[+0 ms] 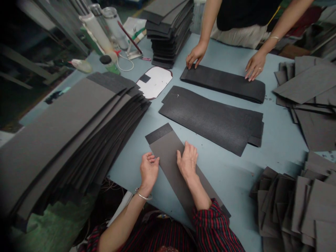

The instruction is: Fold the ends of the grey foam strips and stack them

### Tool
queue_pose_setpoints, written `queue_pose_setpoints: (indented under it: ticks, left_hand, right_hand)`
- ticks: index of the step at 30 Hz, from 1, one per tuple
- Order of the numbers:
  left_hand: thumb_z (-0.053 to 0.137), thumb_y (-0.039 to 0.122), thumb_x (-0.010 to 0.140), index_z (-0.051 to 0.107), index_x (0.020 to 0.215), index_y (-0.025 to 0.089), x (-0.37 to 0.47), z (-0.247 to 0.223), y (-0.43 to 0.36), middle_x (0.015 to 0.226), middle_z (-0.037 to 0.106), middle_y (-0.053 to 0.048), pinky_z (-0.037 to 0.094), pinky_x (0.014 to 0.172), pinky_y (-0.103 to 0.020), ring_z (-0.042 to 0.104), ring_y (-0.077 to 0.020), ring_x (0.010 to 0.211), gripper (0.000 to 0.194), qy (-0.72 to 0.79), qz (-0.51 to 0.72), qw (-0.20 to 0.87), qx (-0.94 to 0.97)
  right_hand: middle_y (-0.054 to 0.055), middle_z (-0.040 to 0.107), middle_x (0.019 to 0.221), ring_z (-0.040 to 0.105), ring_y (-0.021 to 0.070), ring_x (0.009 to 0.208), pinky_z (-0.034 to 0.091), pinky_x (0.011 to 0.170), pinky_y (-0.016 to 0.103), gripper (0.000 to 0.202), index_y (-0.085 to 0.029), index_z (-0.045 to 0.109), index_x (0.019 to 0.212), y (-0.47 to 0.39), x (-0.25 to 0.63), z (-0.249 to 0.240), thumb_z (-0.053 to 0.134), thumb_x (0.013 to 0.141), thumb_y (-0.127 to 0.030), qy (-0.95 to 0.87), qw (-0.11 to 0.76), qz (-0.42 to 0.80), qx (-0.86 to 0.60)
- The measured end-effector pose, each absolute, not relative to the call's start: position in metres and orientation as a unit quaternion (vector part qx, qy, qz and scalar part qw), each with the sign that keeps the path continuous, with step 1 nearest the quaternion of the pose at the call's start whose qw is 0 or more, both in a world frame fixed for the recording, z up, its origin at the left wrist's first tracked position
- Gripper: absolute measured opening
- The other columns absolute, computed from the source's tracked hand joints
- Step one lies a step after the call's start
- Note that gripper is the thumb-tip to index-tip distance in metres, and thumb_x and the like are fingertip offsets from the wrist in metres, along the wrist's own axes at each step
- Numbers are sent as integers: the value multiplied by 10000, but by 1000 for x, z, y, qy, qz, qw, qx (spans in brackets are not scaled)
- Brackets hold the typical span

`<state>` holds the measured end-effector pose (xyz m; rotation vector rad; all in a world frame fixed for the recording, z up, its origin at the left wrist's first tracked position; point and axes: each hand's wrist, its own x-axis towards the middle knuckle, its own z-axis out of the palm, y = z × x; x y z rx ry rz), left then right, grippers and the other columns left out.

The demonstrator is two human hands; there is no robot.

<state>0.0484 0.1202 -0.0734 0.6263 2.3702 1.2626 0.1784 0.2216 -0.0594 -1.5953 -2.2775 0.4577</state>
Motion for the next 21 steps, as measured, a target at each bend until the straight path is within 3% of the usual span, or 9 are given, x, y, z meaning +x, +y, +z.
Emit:
queue_pose_setpoints:
  ticks: [6,12,14,16,18,21]
  left_hand:
    - [657,219,752,528,1038,177,36,-76,132,828,641,-21,516,728,-304,636,-131,693,317,848,442,229,183]
    - [657,281,749,532,1030,190,37,-69,106,789,634,-12,522,723,-339,643,-163,679,320,859,415,236,185]
    - [638,325,780,525,1081,182,38,-66,95,858,640,-53,518,784,-402,652,-209,783,351,878,372,192,232]
    - [592,355,826,524,1142,166,34,-64,92,1042,633,-140,464,910,-488,612,-285,1024,374,889,325,103,307]
    - [524,340,876,509,1219,156,24,-62,102,1274,553,-197,359,1037,-525,458,-322,1277,390,863,298,37,406]
    - [422,287,924,422,1362,155,3,-64,134,1474,414,-167,243,1132,-492,238,-277,1439,458,782,275,36,558]
  right_hand:
    - [143,557,1072,471,312,1046,379,862,432,334,-145,593,1157,246,143,-63,548,871,-312,-754,174,173,-609]
    - [119,555,1048,463,299,1033,353,856,426,241,-170,601,1064,238,121,-62,562,877,-317,-766,184,188,-586]
    - [112,556,1056,457,290,1031,347,870,420,241,-176,589,1088,230,114,-61,556,893,-314,-789,185,183,-557]
    - [115,554,1078,447,288,1037,338,894,425,266,-174,571,1134,222,108,-62,542,911,-317,-806,186,170,-536]
    - [123,549,1106,438,291,1046,329,915,433,291,-168,556,1169,216,107,-63,524,926,-324,-814,184,155,-528]
    - [123,546,1124,433,291,1048,333,917,435,287,-167,552,1178,214,109,-66,491,944,-323,-819,175,143,-527]
